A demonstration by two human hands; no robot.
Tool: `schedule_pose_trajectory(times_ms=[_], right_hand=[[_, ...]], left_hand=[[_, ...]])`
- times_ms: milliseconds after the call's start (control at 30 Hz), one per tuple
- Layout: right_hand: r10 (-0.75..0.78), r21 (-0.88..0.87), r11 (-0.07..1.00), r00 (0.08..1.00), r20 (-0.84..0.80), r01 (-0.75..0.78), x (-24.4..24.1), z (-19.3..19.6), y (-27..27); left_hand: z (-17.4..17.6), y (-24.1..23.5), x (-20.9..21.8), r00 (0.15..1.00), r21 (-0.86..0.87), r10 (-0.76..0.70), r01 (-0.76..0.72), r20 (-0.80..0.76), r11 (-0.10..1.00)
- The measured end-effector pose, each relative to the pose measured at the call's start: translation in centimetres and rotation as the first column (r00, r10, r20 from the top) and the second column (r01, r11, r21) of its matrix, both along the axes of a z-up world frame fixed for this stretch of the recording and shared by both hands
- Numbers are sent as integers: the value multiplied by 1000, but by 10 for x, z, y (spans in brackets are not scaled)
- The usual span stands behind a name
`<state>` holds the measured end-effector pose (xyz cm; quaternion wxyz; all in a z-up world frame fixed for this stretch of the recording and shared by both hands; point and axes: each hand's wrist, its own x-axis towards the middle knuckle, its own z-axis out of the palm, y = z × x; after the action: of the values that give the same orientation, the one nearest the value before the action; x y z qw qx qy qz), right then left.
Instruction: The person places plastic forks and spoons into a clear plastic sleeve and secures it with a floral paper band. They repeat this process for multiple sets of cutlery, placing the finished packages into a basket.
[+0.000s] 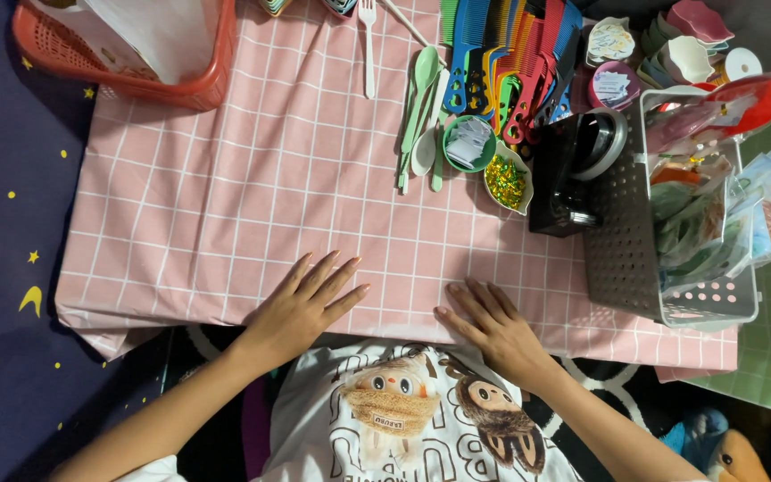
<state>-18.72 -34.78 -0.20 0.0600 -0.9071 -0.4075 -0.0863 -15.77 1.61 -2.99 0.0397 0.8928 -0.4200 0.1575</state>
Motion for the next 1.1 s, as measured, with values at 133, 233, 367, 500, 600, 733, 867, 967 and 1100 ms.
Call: schedule_pose_trajectory(times_ms=[133, 233, 367, 500, 600, 733, 867, 967, 1100], right_hand=[[40, 90, 996, 977, -212, -21, 8, 31, 0], [-47, 128, 988, 954, -295, 88, 16, 21, -16], [-82, 94, 991, 988, -132, 95, 41, 17, 1], [27, 99, 995, 997, -70, -20, 63, 25, 31], [93, 121, 989, 994, -49, -87, 82, 40, 59], [131, 205, 971, 990, -41, -120, 109, 39, 84], [128, 239, 965, 990, -56, -111, 121, 2, 91], [103, 232, 969, 993, -65, -85, 126, -12, 89], [108, 267, 961, 987, -121, -73, 127, -18, 88]], left_hand=[[30, 6, -1, 971, 74, -22, 41, -237, 996], [39, 9, 7, 945, -31, 21, -33, -328, 999], [33, 18, 37, 937, -151, 178, -231, -300, 961], [39, 45, 62, 816, -183, 489, -555, -308, 812], [35, 80, 67, 703, -193, 627, -702, -335, 685], [21, 122, 59, 533, -105, 738, -833, -414, 543], [7, 140, 56, 579, -133, 748, -811, -324, 570], [7, 140, 58, 572, -143, 757, -817, -317, 558], [8, 139, 58, 528, -105, 773, -843, -351, 527]])
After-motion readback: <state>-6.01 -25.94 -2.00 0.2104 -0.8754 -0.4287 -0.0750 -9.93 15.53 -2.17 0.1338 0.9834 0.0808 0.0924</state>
